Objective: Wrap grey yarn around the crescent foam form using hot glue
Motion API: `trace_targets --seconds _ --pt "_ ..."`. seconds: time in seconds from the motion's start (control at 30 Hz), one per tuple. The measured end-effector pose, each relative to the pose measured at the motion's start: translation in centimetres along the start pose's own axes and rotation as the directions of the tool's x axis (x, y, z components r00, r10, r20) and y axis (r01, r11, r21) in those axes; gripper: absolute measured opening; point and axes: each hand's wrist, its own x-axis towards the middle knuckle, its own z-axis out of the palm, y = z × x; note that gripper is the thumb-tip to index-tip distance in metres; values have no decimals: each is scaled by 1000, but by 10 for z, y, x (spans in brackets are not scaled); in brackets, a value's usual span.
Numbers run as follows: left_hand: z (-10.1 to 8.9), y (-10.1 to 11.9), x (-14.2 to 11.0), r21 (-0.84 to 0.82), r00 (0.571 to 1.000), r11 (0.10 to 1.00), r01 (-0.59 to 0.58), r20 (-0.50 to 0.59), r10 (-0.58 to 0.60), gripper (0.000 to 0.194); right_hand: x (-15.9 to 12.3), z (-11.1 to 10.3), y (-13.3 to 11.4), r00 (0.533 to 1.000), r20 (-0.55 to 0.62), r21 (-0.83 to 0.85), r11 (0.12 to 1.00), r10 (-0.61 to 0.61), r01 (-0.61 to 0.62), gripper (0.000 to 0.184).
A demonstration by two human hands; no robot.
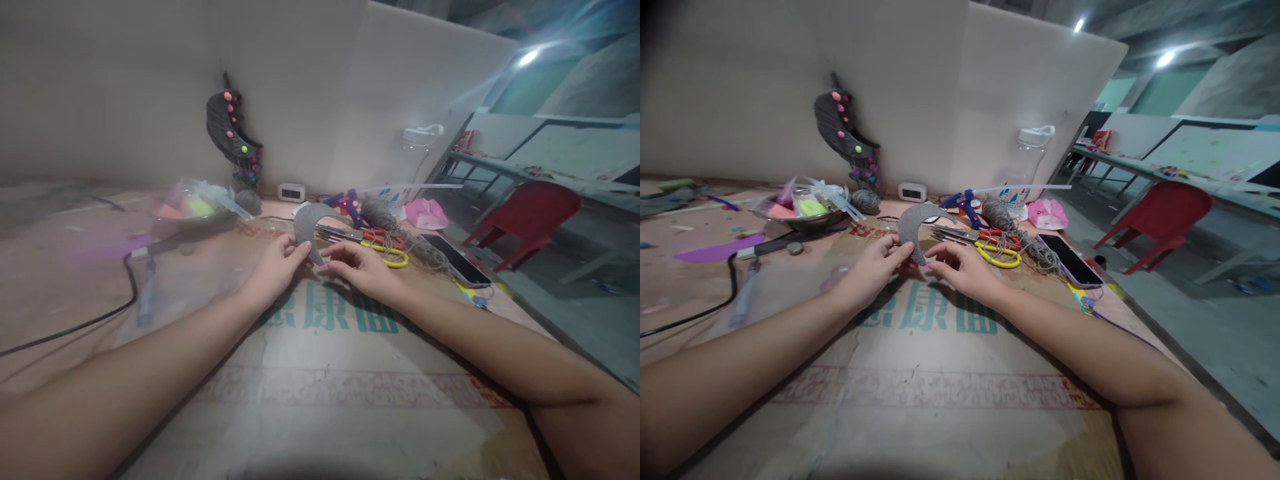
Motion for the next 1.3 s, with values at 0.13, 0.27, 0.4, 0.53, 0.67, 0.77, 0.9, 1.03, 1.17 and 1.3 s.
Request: trace_targets --seconds 0.13,0.27,0.4,0.53,0.67,0.77,0.9,1.03,1.17,1.3 --pt "1 1 0 15 1000 1000 5 -8 -5 30 0 1 1 999 -31 -26 1000 -14 13 22" --pt "1 2 1 4 1000 1000 10 -7 -10 34 2 1 -1 999 -52 -38 999 -12 10 17" --pt "1 2 0 20 1000 1000 10 -5 -10 34 2 0 -5 997 -61 -78 996 -39 34 11" --pt "1 4 -1 26 1000 1000 8 8 -9 33 3 -1 -5 995 -66 -121 991 -68 60 13" --pt "2 6 -2 50 1000 999 18 15 -19 30 4 -2 -5 994 -56 -136 987 -96 87 19" --pt "2 6 -2 31 999 999 29 23 -30 31 4 -4 -5 990 -43 -130 983 -135 129 24" --pt "3 6 -2 -19 1000 1000 5 24 -4 34 4 -5 -5 983 -86 -135 979 -163 150 20" --pt "4 7 -2 -40 1000 999 5 15 -4 36 4 -4 -7 992 -70 -114 989 -100 92 20" --pt "4 6 -1 -36 1000 999 -1 6 1 35 3 -3 -8 992 -68 -97 991 -102 95 18" --pt "3 6 -2 -31 1000 1000 4 -7 -4 32 2 -2 -9 993 -86 -104 992 -79 70 14"
